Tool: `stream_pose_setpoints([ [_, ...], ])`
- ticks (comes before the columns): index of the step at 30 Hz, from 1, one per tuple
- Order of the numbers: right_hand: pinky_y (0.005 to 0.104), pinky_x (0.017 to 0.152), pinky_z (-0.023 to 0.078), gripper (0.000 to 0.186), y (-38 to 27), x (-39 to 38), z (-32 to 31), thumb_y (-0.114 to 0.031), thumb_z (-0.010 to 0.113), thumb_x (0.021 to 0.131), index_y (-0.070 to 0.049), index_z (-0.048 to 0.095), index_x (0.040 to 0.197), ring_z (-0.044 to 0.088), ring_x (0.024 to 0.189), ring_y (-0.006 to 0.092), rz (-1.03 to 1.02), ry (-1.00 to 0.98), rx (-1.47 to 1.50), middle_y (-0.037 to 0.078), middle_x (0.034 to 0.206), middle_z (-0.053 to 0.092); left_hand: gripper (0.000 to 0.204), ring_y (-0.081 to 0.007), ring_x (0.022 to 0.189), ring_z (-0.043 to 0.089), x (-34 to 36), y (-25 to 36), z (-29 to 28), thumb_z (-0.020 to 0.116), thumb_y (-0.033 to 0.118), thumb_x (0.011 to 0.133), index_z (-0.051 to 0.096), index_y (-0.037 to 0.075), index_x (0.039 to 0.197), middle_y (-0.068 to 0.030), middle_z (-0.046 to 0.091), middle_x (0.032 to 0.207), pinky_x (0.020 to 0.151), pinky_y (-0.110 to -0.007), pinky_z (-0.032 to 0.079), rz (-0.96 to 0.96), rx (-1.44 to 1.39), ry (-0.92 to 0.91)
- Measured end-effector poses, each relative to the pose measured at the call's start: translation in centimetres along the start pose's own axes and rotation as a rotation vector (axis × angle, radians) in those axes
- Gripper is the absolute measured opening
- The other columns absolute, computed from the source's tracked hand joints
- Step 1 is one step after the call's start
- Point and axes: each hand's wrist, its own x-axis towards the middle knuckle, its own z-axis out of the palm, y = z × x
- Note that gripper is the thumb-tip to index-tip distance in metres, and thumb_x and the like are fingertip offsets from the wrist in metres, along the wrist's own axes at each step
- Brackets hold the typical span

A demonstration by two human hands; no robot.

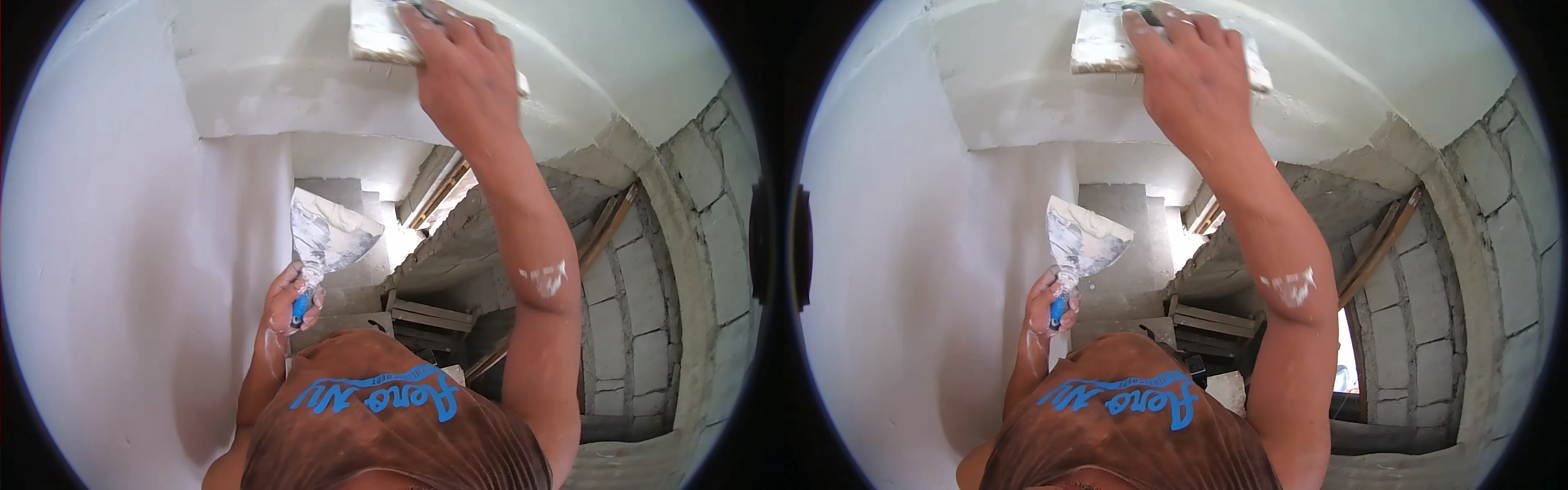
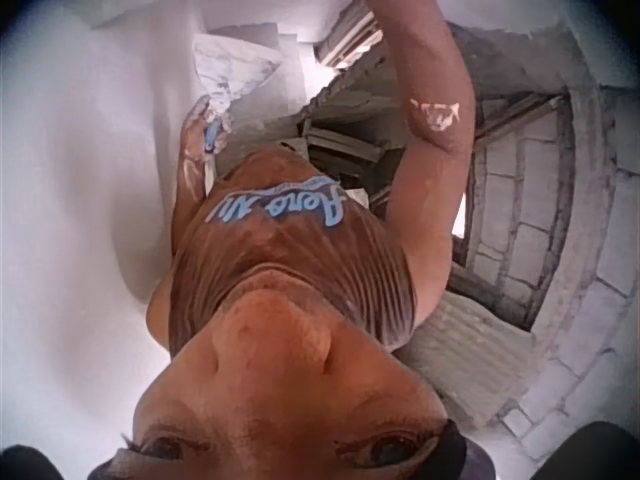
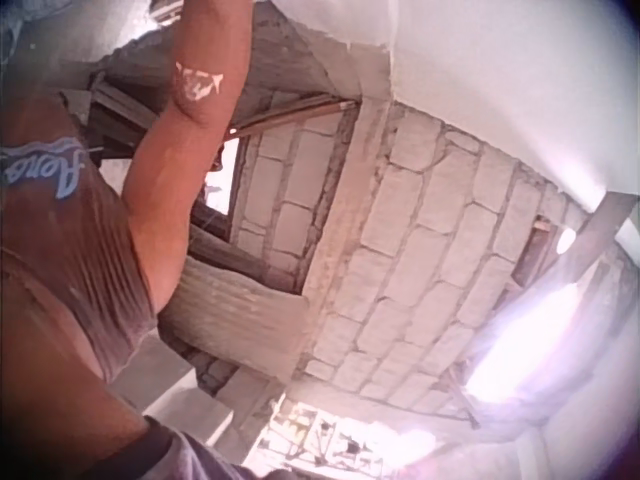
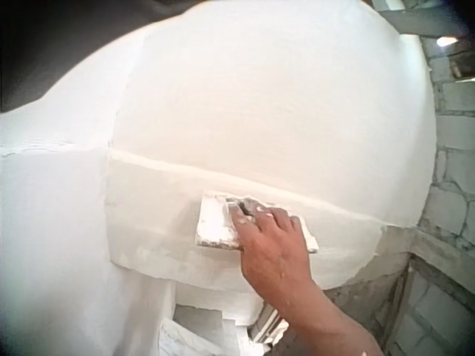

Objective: The person applies plaster to a wall and a ceiling corner using two spatulas, frequently scraping plaster from one spatula to the other.

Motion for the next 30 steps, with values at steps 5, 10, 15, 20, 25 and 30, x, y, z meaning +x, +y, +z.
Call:
stream_pose_setpoints([
  [5,0.0448,0.079,0.043,0.043,-2.9,-4.8,4.3,-0.007,0.054,0.08,-0.007,0.062,0.122,0.058,0.096,0.0305,0.01,-0.232,-0.072,0.017,0.12,0.063,0.03,-0.0159,0.041,0.044,0.3,-0.8,-0.4,0.047,0.018,0.097,0.045,0.006,0.124,-0.0165,0.057,0.073,0.032,-0.027,0.035,-0.02,0.052,0.045],
  [10,0.0462,0.082,0.041,0.05,-6.8,-13.0,1.9,-0.004,0.053,0.08,-0.006,0.058,0.129,0.058,0.1,0.0322,0.11,-0.603,0.194,0.019,0.126,0.061,0.029,-0.0161,0.045,0.046,0.3,-0.8,-1.2,0.043,0.013,0.097,0.046,0.002,0.123,-0.0153,0.057,0.076,0.036,-0.027,0.036,-0.029,0.055,0.051],
  [15,0.0433,0.083,0.044,0.055,-5.1,-3.8,0.1,0.001,0.054,0.077,-0.013,0.058,0.13,0.059,0.099,0.0321,0.105,-0.244,0.102,0.011,0.123,0.063,0.029,-0.0158,0.045,0.046,0.0,-0.6,-1.8,0.043,0.014,0.097,0.046,0.004,0.124,-0.0148,0.058,0.076,0.036,-0.026,0.036,-0.072,0.089,0.094],
  [20,0.0433,0.08,0.041,0.047,-4.8,-0.6,4.7,-0.006,0.056,0.079,-0.01,0.06,0.126,0.057,0.097,0.0289,0.085,-0.058,0.018,0.014,0.123,0.062,0.027,-0.0158,0.045,0.046,0.6,-0.3,-1.5,0.045,0.016,0.097,0.046,0.005,0.122,-0.0152,0.058,0.076,0.036,-0.026,0.036,-0.099,0.089,0.058],
  [25,0.0451,0.083,0.041,0.051,-10.0,-10.0,5.0,-0.006,0.055,0.08,-0.012,0.058,0.131,0.056,0.101,0.03,0.14,-0.391,0.154,0.015,0.124,0.06,0.03,-0.0161,0.045,0.047,1.0,-1.0,-2.7,0.045,0.016,0.098,0.045,0.005,0.125,-0.0146,0.058,0.076,0.034,-0.026,0.036,-0.139,0.104,0.061],
  [30,0.0448,0.084,0.044,0.051,-5.4,-10.6,1.2,0.0,0.054,0.077,-0.015,0.064,0.124,0.061,0.1,0.0286,0.194,-0.507,0.238,0.01,0.115,0.067,0.028,-0.0164,0.044,0.046,0.6,-1.1,-3.6,0.044,0.014,0.097,0.045,0.005,0.124,-0.0142,0.058,0.074,0.033,-0.027,0.035,-0.136,0.118,0.1],
])
